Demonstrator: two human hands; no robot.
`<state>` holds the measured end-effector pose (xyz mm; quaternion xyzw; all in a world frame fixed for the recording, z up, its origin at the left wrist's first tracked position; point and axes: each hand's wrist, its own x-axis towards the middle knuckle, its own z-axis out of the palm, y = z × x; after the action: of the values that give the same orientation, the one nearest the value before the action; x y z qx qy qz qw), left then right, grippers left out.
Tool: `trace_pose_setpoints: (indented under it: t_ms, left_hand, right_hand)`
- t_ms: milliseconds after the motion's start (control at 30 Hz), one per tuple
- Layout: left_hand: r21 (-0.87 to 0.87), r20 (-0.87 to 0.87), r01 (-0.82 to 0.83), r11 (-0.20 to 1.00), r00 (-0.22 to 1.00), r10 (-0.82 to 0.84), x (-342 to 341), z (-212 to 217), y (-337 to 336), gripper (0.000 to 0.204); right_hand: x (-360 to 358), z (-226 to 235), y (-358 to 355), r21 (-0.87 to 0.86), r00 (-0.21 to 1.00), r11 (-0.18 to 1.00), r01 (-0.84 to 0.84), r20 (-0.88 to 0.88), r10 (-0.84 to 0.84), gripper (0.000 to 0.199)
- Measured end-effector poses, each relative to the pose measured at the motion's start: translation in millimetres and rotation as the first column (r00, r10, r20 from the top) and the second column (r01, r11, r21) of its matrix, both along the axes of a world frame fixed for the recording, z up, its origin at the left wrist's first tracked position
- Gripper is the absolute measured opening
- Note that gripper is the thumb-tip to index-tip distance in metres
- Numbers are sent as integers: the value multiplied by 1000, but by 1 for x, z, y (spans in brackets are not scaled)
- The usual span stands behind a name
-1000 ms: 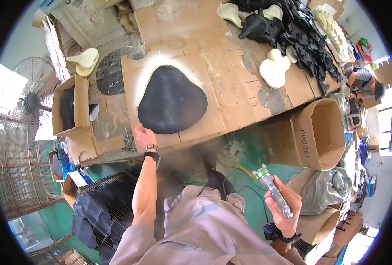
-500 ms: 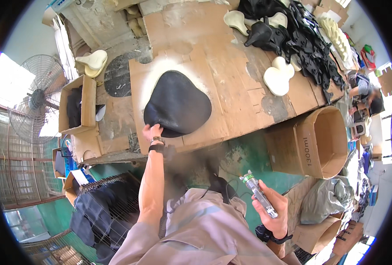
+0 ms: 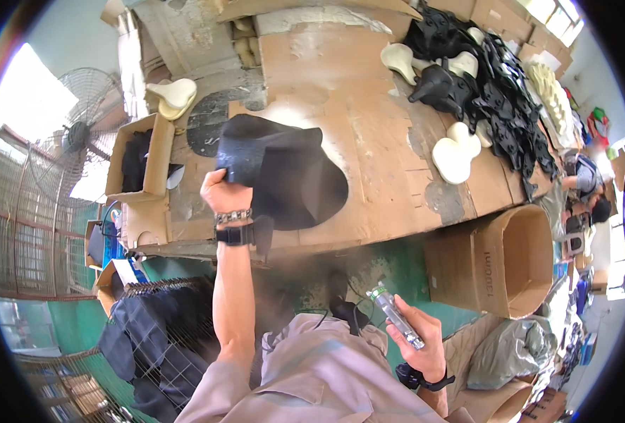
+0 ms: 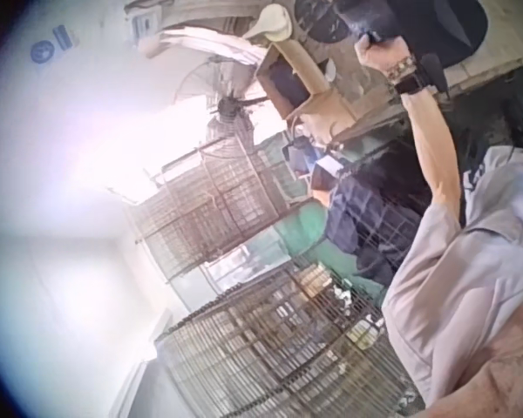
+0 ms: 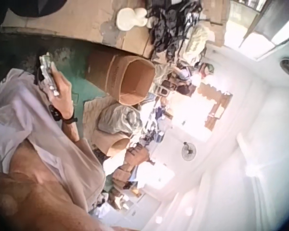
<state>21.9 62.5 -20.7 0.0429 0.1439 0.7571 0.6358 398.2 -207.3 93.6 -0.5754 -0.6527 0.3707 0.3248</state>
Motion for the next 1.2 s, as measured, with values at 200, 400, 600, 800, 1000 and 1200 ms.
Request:
trace_pose_setpoints:
  t_ms: [200,400,600,800,1000,1200]
  left_hand:
    - [131,-9,-195,972,980,198,-55,50,-118,55]
    - [-28,25,-521,853,853,521,-44,56,-253,33]
    - [-221,-40,-805,550,571,820,-3,65,-395,47]
    - [-66,-27,-972,227,229,973,36,97,-507,57]
    - [38,-169,-994,-100,-105,980,-10,86,-635,58]
    - [-101,-231,-909,-404,-374,898,-119,64,-787,48]
  right_hand:
    - [-19,-10,35,17,982,982,-186,20,185,50]
    - [-39,-41,69,-13,874,874,-486,19,486,52]
    - [-75,-47,87,-107,653,647,-755,-25,757,48]
    - [-105,-59,92,-85,459,455,-886,-37,888,47]
    - [-143,-36,60,-131,409,412,-902,49,911,49]
    - [-181,-28,20,-204,385,400,-893,111,916,50]
